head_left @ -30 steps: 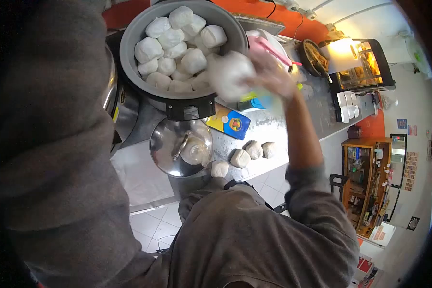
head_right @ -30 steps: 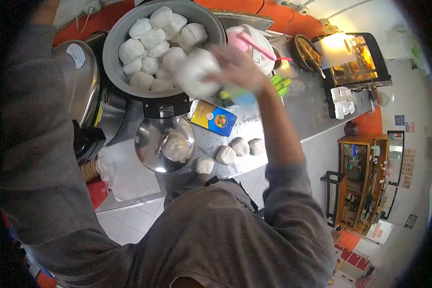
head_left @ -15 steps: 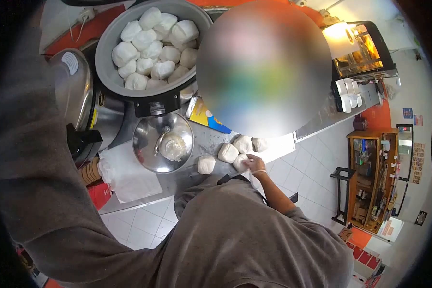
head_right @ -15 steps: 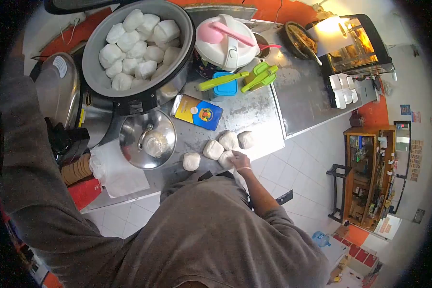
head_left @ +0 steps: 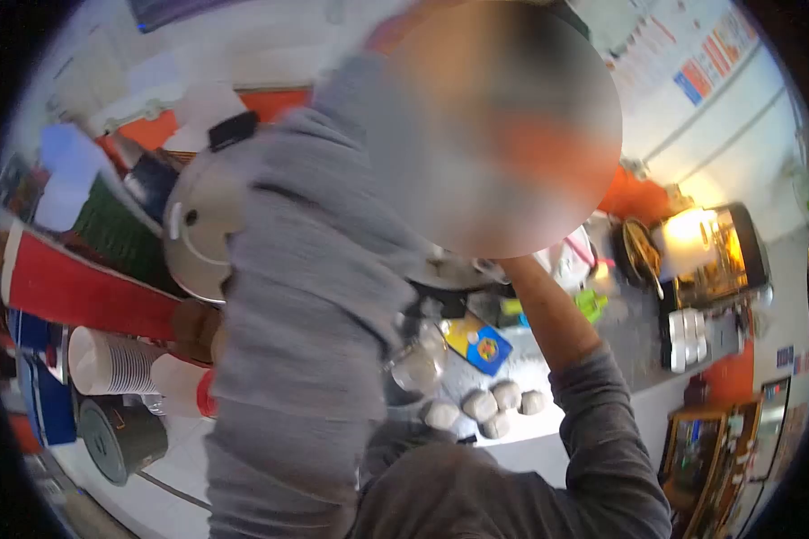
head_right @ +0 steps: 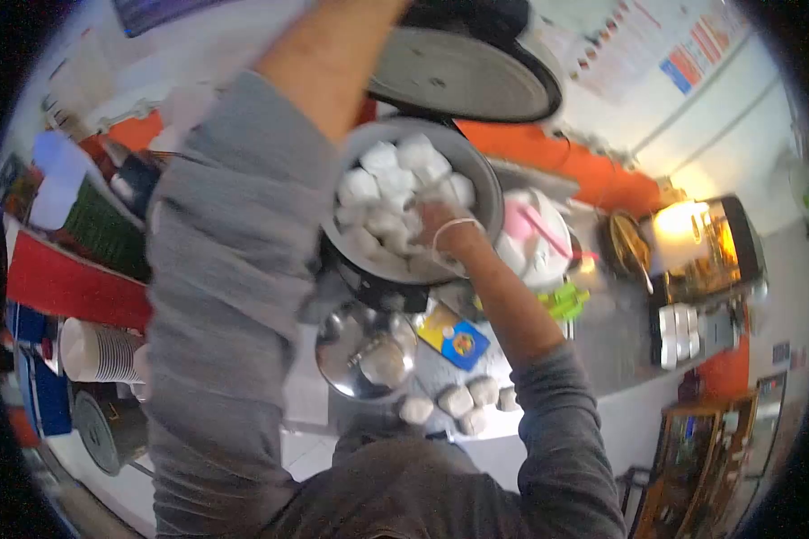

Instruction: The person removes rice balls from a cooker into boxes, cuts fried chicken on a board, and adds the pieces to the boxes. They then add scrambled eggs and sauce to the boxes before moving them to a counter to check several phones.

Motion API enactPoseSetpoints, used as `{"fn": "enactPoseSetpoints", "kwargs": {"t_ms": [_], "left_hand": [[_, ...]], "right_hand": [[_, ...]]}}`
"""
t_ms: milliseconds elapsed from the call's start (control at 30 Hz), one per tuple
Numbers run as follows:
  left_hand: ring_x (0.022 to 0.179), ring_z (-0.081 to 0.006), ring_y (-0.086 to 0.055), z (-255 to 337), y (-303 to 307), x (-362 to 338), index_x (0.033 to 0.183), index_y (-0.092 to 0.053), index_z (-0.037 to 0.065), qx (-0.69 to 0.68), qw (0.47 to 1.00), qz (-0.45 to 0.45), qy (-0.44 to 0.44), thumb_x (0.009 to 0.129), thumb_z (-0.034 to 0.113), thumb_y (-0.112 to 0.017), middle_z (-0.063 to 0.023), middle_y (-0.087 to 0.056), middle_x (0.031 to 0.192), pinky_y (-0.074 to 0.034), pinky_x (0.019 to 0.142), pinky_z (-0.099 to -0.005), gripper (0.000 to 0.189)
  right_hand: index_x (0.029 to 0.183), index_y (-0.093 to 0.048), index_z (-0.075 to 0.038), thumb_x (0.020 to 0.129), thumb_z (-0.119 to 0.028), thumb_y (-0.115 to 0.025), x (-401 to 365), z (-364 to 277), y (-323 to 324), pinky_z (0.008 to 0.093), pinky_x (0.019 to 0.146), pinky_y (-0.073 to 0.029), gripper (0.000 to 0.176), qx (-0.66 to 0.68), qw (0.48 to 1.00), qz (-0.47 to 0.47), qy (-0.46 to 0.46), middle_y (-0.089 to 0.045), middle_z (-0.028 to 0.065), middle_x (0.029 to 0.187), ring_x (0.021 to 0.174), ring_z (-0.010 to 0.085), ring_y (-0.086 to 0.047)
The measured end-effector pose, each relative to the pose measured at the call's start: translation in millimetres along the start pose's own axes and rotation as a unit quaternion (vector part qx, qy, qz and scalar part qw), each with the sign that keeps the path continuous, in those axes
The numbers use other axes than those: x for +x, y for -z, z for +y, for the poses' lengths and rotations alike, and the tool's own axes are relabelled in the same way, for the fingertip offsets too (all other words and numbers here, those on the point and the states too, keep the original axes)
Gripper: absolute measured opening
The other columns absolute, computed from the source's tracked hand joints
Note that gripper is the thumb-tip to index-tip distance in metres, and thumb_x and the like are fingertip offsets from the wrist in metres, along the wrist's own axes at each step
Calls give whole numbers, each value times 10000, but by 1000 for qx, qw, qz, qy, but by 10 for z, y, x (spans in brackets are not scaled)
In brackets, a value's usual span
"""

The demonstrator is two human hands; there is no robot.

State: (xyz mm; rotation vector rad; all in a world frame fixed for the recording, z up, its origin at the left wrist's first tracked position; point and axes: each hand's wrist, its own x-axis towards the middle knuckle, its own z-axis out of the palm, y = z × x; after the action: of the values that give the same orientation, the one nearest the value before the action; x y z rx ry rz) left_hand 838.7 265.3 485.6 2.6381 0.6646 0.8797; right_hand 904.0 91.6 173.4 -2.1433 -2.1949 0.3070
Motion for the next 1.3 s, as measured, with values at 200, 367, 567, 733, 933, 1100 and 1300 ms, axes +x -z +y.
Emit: {"fn": "enactPoseSetpoints", "kwargs": {"t_ms": [200,367,567,733,933,1100,1300], "left_hand": [[1209,-283,-557,258,139,-642,1242,-625,110,-82,977,62,188,710,428,-668,-117,-601,1285,-380,961,-514,621],[1102,-299,-616,278,155,-868,1097,-679,52,-91,982,52,159,649,499,-741,-169,-654,1144,-401,938,-514,636],[1031,-387,-581,278,-691,-2330,1035,-608,61,-133,982,133,9,640,522,-767,-177,-645,1003,-377,932,-582,627],[1001,-318,-556,253,-1540,-3497,1091,-628,132,64,977,202,-36,664,385,-759,-97,-632,989,-370,902,-471,513],[1199,-348,-417,1123,-2474,-4154,1222,-536,111,173,920,317,150,747,406,-754,-143,-523,1224,-277,974,-506,600],[1325,-395,-327,2596,-4104,-5090,1343,-489,179,-10,976,-197,96,731,517,-746,-160,-454,1361,-295,1029,-581,745],[1441,-422,-109,3136,-5440,-5821,1456,-388,243,142,946,-234,173,699,543,-753,-191,-232,1547,-99,1043,-735,892]], "right_hand": [[1105,-591,-34,744,-148,-704,955,86,-657,379,883,-498,394,-20,998,-57,9,-670,120,1026,974,270,-646],[1130,-566,-19,727,-166,-711,377,-121,-24,372,878,-506,453,453,891,-9,34,-666,96,1032,979,253,-644],[1310,-473,-31,638,-198,-727,-2013,-109,-415,402,865,-531,737,719,694,37,3,-580,129,1191,1065,262,-594],[1283,-481,31,733,-274,-727,-3892,120,-1318,450,876,-542,676,806,557,48,-195,-602,152,1154,1035,290,-622],[1271,-484,38,782,-294,-742,-5492,407,-1368,456,760,-593,645,806,483,182,-289,-620,164,1086,946,316,-653],[1271,-497,27,831,-275,-713,-6632,876,-1727,422,725,-573,576,767,450,265,-373,-625,151,1093,944,277,-653],[1263,-510,-29,817,-375,-751,-7884,2188,-2391,400,793,-509,614,593,303,569,-481,-595,108,1166,994,238,-602]]}}
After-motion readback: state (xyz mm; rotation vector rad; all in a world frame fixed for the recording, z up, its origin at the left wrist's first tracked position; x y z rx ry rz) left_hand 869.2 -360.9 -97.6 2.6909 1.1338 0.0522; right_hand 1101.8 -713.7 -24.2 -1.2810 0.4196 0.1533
